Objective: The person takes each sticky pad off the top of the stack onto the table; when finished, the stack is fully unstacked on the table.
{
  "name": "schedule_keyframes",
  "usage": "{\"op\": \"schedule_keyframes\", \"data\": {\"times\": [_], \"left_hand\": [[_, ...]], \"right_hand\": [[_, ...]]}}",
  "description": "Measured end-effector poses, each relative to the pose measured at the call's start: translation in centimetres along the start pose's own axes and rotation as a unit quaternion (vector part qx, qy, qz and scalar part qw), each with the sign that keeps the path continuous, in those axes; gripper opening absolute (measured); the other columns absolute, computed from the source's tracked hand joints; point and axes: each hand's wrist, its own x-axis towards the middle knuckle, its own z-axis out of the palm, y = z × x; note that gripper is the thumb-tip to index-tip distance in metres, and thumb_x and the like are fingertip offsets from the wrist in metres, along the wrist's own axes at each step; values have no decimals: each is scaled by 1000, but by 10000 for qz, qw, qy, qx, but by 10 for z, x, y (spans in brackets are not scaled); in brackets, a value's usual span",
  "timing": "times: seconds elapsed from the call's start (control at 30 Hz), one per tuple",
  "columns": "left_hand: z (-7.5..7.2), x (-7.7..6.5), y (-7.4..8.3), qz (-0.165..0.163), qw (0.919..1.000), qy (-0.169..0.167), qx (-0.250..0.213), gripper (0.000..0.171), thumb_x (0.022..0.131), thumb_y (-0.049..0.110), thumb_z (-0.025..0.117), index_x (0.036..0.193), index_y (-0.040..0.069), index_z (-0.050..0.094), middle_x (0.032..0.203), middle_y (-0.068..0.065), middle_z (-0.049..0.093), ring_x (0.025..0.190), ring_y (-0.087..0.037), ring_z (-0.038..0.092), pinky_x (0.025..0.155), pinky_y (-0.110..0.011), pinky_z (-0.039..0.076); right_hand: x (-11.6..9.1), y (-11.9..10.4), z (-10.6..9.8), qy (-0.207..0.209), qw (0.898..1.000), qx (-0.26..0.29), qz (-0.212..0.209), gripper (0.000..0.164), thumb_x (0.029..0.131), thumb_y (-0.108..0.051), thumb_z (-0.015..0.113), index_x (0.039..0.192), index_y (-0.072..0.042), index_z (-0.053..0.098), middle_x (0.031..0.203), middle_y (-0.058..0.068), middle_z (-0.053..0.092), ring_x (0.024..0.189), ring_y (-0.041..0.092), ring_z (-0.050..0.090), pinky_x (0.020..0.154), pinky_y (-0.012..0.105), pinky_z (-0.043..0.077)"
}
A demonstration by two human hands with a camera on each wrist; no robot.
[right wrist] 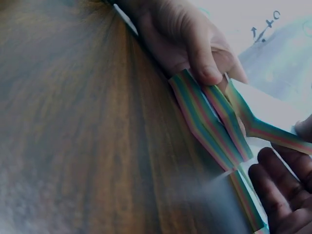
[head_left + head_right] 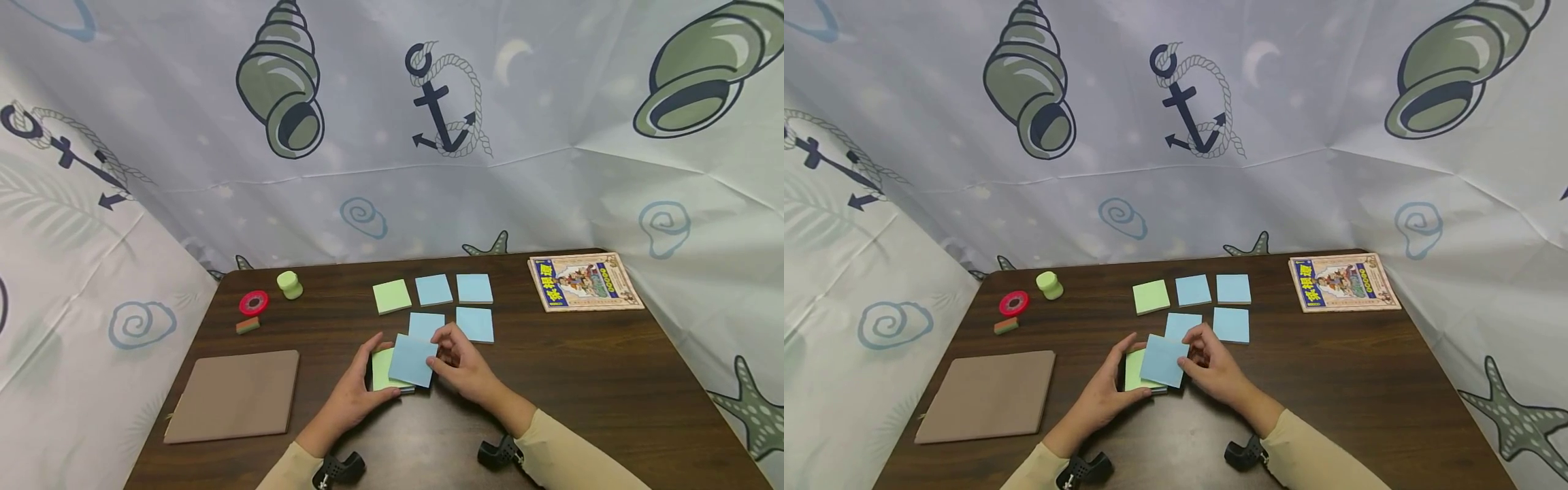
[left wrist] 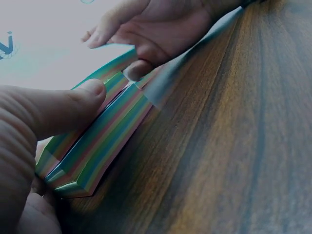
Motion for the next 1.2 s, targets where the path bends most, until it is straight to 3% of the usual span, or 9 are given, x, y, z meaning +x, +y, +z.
{"op": "schedule_keyframes", "data": {"times": [0.1,0.23,0.5,0.73,0.97,1.2], "left_hand": [[0,0,0,-20,10000,7,11,112,89,22,94,174,17,22,170,-2,48,147,-21,51,117,-25,36],[0,0,0,-39,10000,16,11,112,89,21,94,174,17,22,170,0,48,143,-21,53,115,-26,38],[-1,0,0,-2,9999,90,52,111,88,19,94,174,18,23,169,2,49,136,-21,55,112,-28,41],[0,-2,2,-67,9998,97,178,110,90,22,93,175,19,23,169,7,48,143,-17,52,118,-38,39],[1,-1,1,-70,9996,98,270,110,90,21,93,175,19,23,169,7,49,151,-16,48,124,-44,35],[0,-2,1,-53,9997,106,227,110,90,21,93,174,18,23,169,5,49,150,-16,48,123,-38,35]], "right_hand": [[0,1,-3,200,9995,126,-230,26,104,3,67,125,-1,52,108,14,66,90,8,62,78,24,54],[3,1,-13,199,9986,391,-292,22,105,5,65,123,3,55,119,19,62,94,8,66,77,23,55],[9,-16,-40,74,9960,-879,-162,21,106,-4,69,122,-17,75,119,7,71,97,18,65,79,29,57],[11,-29,-61,-246,9913,-1296,-13,18,107,-5,67,118,-17,75,112,6,71,89,18,62,75,27,54],[12,-37,-91,322,9824,-1790,432,13,108,-7,66,112,-16,75,111,7,73,87,14,58,73,28,51],[11,-43,-130,986,9569,-2528,1037,15,111,-9,60,109,-14,74,112,11,73,93,22,58,78,32,46]]}}
